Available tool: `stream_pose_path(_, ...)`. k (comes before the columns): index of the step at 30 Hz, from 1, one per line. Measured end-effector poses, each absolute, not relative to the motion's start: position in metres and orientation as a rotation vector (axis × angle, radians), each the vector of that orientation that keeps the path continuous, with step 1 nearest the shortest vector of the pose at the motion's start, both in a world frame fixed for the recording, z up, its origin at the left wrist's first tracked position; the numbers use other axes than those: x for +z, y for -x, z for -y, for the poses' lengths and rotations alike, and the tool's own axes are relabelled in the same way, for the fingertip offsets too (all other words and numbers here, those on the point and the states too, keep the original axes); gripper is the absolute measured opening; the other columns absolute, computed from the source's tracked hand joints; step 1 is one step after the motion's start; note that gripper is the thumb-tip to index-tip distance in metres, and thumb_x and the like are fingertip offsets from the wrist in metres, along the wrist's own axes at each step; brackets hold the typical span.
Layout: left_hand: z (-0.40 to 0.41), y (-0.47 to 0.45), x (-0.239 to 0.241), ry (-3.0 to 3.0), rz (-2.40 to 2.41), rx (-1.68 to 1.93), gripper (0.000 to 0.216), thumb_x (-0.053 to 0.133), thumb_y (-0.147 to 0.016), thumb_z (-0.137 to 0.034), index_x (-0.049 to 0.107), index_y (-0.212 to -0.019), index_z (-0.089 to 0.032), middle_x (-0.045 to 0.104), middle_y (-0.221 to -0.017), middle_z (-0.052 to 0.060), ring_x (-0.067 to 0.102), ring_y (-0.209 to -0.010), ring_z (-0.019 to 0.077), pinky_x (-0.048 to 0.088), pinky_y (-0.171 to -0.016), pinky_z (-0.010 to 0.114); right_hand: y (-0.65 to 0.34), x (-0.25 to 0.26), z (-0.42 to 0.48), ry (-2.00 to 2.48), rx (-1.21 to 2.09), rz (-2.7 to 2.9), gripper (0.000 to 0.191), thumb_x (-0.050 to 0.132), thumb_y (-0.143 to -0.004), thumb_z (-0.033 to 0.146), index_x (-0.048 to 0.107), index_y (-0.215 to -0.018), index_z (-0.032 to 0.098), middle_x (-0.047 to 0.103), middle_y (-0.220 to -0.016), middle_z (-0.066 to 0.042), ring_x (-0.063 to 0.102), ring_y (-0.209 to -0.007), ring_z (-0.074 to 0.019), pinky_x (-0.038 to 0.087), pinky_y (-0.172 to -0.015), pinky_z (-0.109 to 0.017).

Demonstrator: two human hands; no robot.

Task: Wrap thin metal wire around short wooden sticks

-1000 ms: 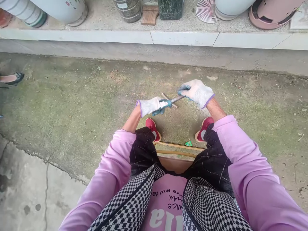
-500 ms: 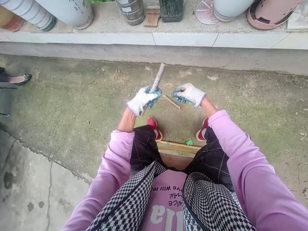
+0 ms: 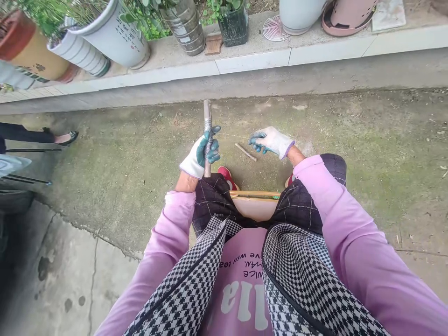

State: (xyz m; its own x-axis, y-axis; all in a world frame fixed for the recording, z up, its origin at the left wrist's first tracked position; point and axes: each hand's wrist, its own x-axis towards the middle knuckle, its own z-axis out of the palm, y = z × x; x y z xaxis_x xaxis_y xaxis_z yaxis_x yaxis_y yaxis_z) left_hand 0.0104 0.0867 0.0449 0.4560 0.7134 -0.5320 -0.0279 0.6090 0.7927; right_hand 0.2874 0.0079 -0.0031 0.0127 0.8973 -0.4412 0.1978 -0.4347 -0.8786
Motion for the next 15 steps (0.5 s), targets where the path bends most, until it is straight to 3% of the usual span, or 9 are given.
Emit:
stream_pose_path(3,-0.074,-0.003,0.044,-0.831,-1.023,0.532,0.06,0.092,-0.102,-0.05,0.072,-0.149,-0.02,0.054,-0.062,-0.013,0.037,-0.042,0.0076,0.028,-0.042,0.021,-0.279,-0.004,0.013,1.726,1.48,1.113,0.011,0.083,-0.1,0.014,0.086,-0.09,0.016,0.082,-0.08,-0.005,0.071,-0.067,-0.0146,0.055,-0.057,-0.023)
stream_pose_path(6,-0.064,0.001,0.033,-0.988,-1.158,0.506,0.048,0.092,-0.096,-0.036,0.073,-0.135,-0.017,0.059,-0.062,-0.011,0.042,-0.043,0.008,0.034,-0.044,0.022,-0.269,-0.003,0.03,1.719,1.539,1.204,0.014,0.08,-0.098,0.01,0.084,-0.087,0.017,0.075,-0.072,-0.002,0.067,-0.064,-0.014,0.053,-0.058,-0.023)
stream_pose_path(10,-0.041,0.0,0.006,-1.223,-1.39,0.355,0.028,0.09,-0.091,-0.018,0.069,-0.109,-0.019,0.057,-0.06,-0.011,0.041,-0.042,0.0066,0.031,-0.045,0.022,-0.26,0.0,0.04,1.582,1.602,1.393,0.009,0.083,-0.098,0.023,0.089,-0.096,0.018,0.073,-0.071,0.0,0.062,-0.063,-0.0144,0.051,-0.063,-0.026)
stream_pose_path(15,-0.001,-0.001,-0.026,-1.356,-1.436,0.024,0.032,0.093,-0.087,-0.014,0.065,-0.098,-0.022,0.052,-0.056,-0.011,0.039,-0.043,0.0078,0.029,-0.047,0.024,-0.261,0.004,0.034,1.685,1.361,1.649,0.022,0.076,-0.098,0.031,0.093,-0.105,0.018,0.074,-0.073,0.0,0.062,-0.068,-0.0164,0.049,-0.068,-0.028)
